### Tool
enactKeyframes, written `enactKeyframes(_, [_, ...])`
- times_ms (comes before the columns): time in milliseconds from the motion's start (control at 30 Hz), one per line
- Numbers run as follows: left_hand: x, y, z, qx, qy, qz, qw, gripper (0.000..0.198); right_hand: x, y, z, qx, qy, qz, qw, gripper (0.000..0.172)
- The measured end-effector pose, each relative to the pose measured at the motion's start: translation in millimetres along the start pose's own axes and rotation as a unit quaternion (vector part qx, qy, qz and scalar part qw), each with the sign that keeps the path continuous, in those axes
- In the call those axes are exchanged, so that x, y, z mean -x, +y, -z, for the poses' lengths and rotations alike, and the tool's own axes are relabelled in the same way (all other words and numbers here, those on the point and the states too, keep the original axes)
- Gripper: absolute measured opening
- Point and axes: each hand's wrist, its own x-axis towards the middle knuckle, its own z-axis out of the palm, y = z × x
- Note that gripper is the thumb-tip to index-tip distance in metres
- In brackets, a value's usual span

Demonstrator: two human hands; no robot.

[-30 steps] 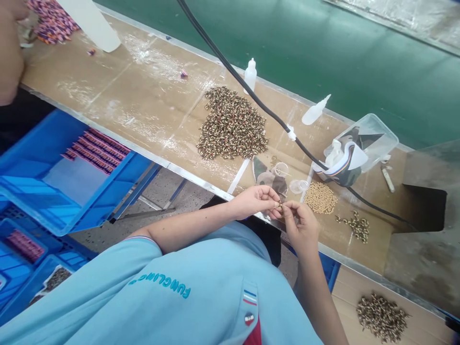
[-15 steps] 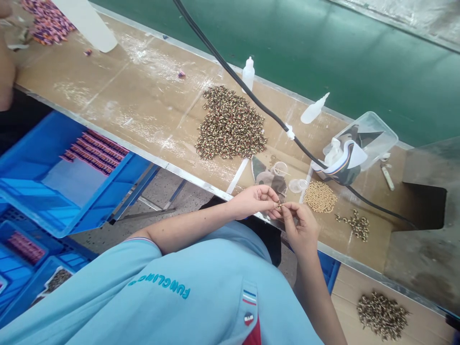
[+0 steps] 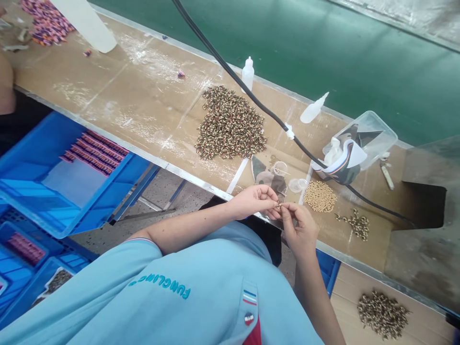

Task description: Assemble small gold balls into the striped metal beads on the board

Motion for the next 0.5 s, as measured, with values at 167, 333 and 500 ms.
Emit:
enactKeyframes(167, [0.9, 0.3, -0.2, -0.002, 0.002, -0.003, 1.0, 0.023, -0.1, -0.5, 0.8, -0.001, 0.007, 0.0, 1.0, 0.013])
enactKeyframes(333, [1.9, 0.8, -0.4, -0.003, 0.01, -0.008, 1.0, 0.02, 0.9, -2.0, 1.6, -0.002, 0.021, 0.003, 1.0, 0.012])
enactKeyframes(500, [1.5, -0.5, 0.2, 0.004, 0.006, -0.021, 1.0, 0.022, 1.5, -2.1, 1.2, 0.004, 0.022, -0.005, 1.0, 0.014])
